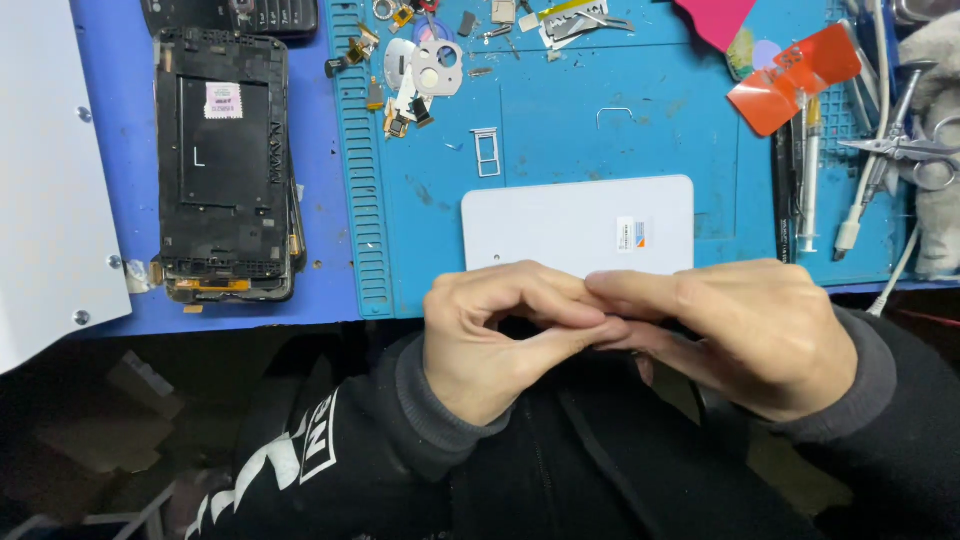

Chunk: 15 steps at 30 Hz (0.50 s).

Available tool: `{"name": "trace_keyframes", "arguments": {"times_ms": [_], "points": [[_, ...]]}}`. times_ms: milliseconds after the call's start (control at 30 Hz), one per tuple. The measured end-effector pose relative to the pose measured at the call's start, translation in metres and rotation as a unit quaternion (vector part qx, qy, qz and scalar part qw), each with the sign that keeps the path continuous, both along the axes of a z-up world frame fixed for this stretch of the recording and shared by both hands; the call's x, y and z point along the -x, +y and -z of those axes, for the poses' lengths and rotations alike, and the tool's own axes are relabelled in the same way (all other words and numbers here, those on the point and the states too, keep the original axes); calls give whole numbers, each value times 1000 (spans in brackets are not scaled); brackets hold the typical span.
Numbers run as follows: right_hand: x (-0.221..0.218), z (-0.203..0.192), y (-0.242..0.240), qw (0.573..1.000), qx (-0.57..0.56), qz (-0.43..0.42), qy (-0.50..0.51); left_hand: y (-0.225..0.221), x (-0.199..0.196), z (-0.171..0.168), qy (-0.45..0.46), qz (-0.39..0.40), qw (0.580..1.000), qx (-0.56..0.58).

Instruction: Repairing a smartphone by cutting and applying adhesive tape to the back panel.

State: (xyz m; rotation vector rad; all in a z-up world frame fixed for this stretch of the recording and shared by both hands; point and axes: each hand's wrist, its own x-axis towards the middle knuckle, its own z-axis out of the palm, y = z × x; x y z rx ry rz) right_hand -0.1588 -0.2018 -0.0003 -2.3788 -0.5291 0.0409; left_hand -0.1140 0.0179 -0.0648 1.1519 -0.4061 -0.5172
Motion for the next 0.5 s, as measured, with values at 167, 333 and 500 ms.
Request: {"name": "trace_keyframes", "arguments": {"times_ms": [167,333,500], "points": [[1,7,-28,998,45,-36,13,18,-19,-1,-358,-50,916,-175],[-8,8,-51,962,231,142,-4,24,-46,0,-572,-49,706,-416],[-15,17,-51,954,237,142,-114,18,-47,0,-550,-25,719,-424]]}}
